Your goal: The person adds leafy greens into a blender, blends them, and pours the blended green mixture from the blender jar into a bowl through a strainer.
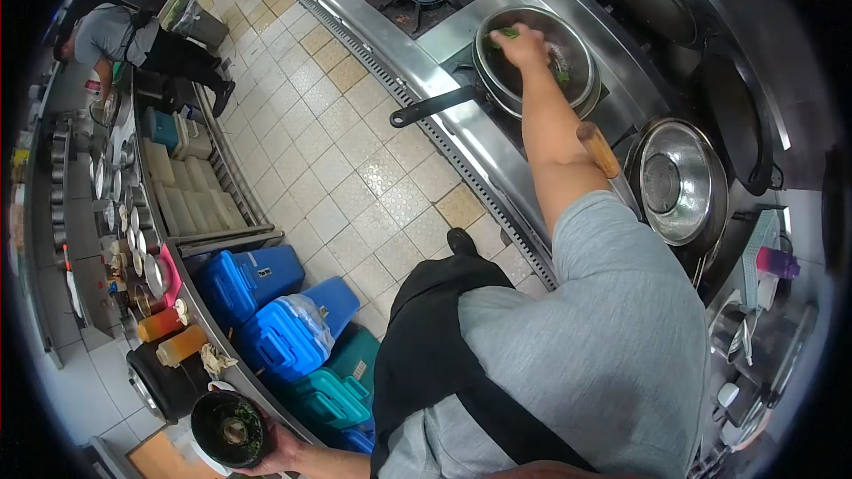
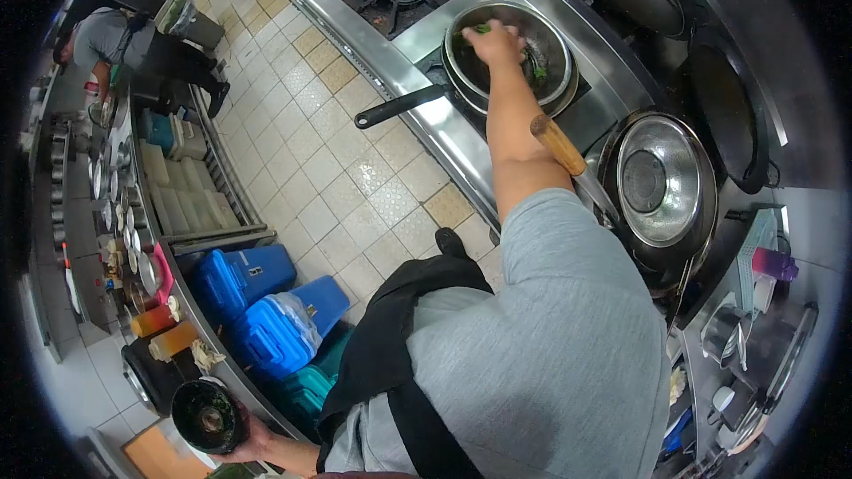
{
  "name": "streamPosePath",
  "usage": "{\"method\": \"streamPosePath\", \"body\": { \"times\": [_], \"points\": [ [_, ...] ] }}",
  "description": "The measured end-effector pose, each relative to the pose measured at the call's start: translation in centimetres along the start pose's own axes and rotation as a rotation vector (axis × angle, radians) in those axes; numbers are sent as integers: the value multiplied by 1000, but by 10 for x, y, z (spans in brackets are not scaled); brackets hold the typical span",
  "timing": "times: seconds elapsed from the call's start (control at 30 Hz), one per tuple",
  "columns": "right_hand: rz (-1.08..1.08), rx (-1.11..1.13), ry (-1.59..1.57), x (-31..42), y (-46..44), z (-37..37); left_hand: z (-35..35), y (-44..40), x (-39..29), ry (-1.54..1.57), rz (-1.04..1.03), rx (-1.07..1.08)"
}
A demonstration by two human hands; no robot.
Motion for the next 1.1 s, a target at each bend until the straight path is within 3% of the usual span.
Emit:
{"method": "streamPosePath", "body": {
  "times": [0.1,0.2,0.23,0.33,0.4,0.47,0.6,0.83,0.87,0.93,1.1],
  "points": [
    [171,369,307,-11,-4,-19,-8,2,5,1,-6,-13],
    [53,440,206,-37,-30,-8,-7,-1,13,15,18,10],
    [10,376,267,-11,5,32,-7,-3,15,18,28,29],
    [57,217,298,-31,-14,27,-9,-8,19,37,56,81],
    [4,248,275,-21,8,27,0,-22,24,59,81,91],
    [128,379,461,-25,18,4,0,-25,27,84,102,99],
    [253,381,575,-39,5,-20,-10,-20,24,61,56,75],
    [360,167,532,-37,-23,16,3,-25,24,75,93,91],
    [289,37,343,-41,-26,35,6,-26,23,68,92,84],
    [191,59,339,-23,-7,68,13,-26,20,67,72,55],
    [116,133,498,-70,-36,37,28,-34,20,67,98,84]
  ]
}}
Point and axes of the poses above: each hand's wrist, its own y-axis away from the middle knuckle, its own z-axis out of the back of the hand, x = y × z, the point moved 6 cm from there along -y, towards the middle knuckle, and after that the axes turned 10 degrees about -y, right-handed, at the moved point
